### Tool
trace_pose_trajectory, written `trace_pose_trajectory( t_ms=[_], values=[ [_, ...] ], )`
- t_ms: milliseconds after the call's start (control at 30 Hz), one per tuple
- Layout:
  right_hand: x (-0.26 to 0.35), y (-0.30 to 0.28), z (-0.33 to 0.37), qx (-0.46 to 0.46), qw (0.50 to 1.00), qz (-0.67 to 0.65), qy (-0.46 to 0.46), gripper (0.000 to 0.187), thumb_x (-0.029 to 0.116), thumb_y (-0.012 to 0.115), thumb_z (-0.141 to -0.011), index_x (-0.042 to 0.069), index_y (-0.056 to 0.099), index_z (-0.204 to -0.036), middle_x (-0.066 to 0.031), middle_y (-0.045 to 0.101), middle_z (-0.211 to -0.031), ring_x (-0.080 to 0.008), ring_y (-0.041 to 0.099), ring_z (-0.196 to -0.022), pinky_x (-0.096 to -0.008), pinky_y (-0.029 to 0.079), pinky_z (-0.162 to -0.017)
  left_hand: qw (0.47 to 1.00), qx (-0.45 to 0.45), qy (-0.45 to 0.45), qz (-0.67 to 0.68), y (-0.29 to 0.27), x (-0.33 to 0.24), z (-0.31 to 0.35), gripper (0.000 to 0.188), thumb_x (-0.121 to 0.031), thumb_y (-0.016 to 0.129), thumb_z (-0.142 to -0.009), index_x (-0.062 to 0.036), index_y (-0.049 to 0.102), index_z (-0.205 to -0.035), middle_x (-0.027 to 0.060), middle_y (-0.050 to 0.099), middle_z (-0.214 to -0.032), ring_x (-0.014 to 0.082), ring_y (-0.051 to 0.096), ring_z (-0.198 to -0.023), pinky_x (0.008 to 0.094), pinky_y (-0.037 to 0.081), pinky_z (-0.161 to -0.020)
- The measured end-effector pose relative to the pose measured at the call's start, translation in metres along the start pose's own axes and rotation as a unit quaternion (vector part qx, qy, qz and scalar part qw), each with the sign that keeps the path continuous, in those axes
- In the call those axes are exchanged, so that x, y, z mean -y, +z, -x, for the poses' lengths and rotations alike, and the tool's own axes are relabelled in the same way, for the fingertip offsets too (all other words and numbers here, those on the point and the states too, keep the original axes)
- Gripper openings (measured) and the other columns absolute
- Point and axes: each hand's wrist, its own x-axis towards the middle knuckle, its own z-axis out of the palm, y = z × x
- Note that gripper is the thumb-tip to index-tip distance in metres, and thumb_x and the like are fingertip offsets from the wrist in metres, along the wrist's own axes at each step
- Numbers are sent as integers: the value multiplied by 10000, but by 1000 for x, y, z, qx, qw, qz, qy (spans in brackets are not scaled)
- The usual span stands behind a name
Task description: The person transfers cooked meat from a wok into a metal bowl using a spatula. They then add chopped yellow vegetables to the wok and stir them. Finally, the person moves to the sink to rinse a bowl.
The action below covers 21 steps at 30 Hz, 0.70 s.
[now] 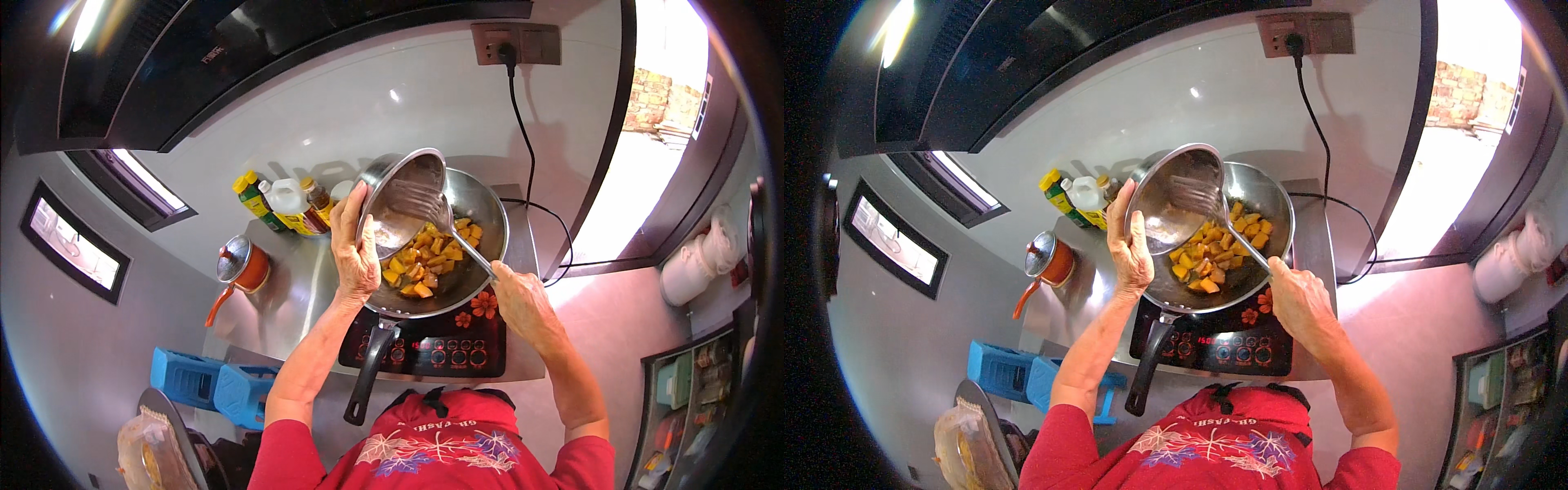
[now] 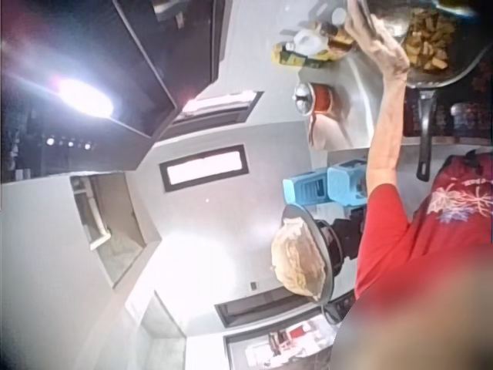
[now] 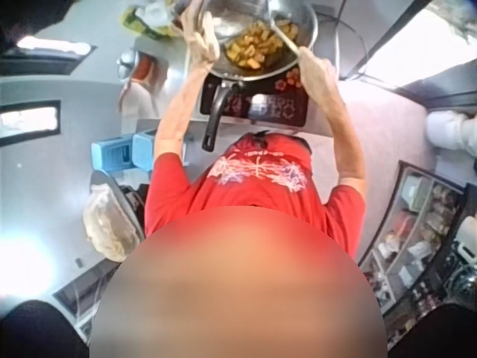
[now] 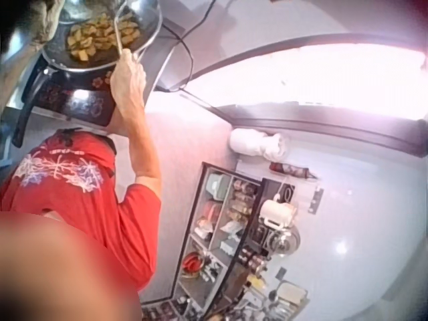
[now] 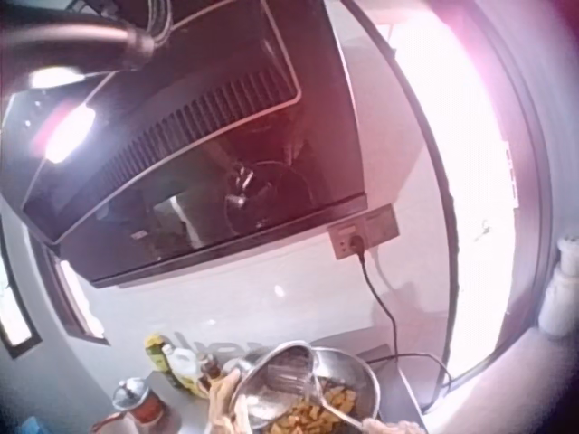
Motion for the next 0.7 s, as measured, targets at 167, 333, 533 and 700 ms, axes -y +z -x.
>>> trace_pose_trajectory(
  t_ms=[167,333,533,700],
  values=[
    [-2,-5,8,37,998,-50,8,56,90,492,-866,44,486,-897,-231,557,-634,-455,570,-663,-532,445,-582,1000,-7,8,1,2,3,1,400,8,486,-888,-53,487,-1284,144,505,-1217,270,491,-1097,332,380,-965],
    [1,-3,15,53,994,-93,9,52,82,503,-862,46,498,-899,-240,545,-631,-458,558,-651,-533,433,-582,1000,-22,-13,16,3,7,5,395,4,493,-886,-46,489,-1278,146,505,-1205,275,494,-1092,332,389,-956],
    [-5,-8,28,40,998,-10,-40,97,44,493,-828,28,521,-919,-188,533,-611,-348,567,-580,-431,435,-554,999,-17,35,-22,-4,13,7,450,63,499,-844,-67,503,-1275,145,504,-1166,287,491,-1080,328,393,-944],
    [9,-23,37,2,980,195,-40,186,89,522,-823,45,549,-1001,-167,596,-746,-331,632,-655,-430,494,-550,996,9,68,-60,-10,14,5,378,-11,462,-888,-31,496,-1264,153,524,-1205,298,495,-1104,359,378,-972]
  ],
)
